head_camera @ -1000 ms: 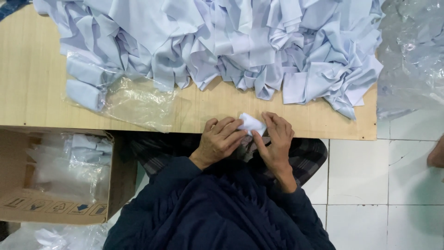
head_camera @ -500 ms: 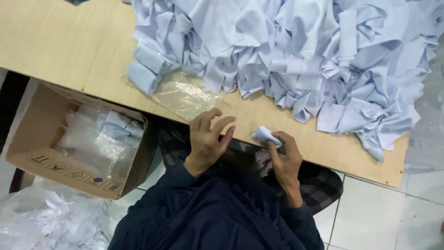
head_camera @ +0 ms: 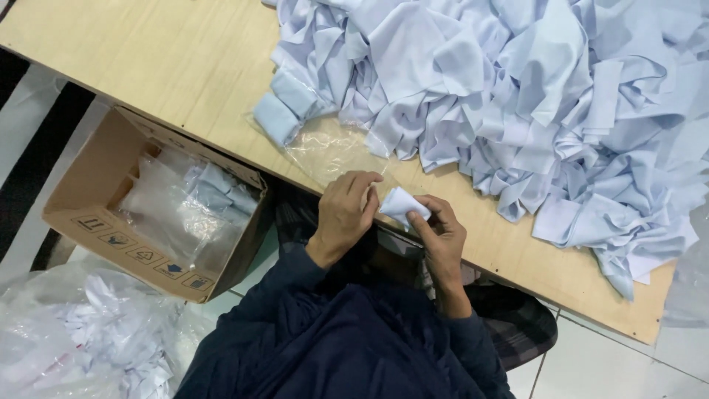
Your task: Folding small pieces of white fabric and placing them into individual clear plastic bags for packaging.
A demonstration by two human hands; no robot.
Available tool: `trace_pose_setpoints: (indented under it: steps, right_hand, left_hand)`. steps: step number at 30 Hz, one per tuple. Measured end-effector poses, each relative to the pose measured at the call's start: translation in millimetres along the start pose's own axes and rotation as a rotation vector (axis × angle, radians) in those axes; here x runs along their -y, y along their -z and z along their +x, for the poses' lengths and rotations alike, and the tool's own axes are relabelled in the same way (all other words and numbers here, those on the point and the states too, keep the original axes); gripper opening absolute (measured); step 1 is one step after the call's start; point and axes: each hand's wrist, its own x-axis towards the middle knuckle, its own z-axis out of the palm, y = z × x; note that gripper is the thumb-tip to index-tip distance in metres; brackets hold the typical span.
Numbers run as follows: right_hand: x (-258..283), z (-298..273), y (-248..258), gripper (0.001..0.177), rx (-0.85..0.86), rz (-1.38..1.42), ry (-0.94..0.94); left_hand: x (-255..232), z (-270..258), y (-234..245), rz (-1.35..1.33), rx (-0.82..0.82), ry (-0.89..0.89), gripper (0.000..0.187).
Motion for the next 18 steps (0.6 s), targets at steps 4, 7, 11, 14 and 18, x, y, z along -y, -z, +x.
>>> trace_pose_setpoints:
  steps: [4,7,11,14,18]
  right_hand:
    - [-12.2,4.2,-4.7,0.025,0.005,-0.004,-0.043]
    - [-12.0,6.2,-6.3,0.026,0.003,-0.020,-0.046]
    - [-12.4,4.2,-6.5,0.030,-0.029,-0.039,0.028]
    - [-0.4,3.2,-10.2,0.027,-0.039,-0.099,0.094]
    - [-27.9,-3.8,-1.1,0.026,-0.058,-0.094,0.090]
  left_hand:
    - [-7.2,2.1,5.3,-0.135,-0.001,0.001,0.026]
    - [-12.1,5.7,10.7,-0.165,-0.010,-0.002,0.029]
    - [-21.8,6.6,10.9,-0.279,-0.003,-0.035,0.032]
    - [-31.4,1.8,-0.9,-0.308,-0.004,-0.069,0.028]
    - [-53.8,1.0,-10.7,-0.482,0.022,-0.116,0.023]
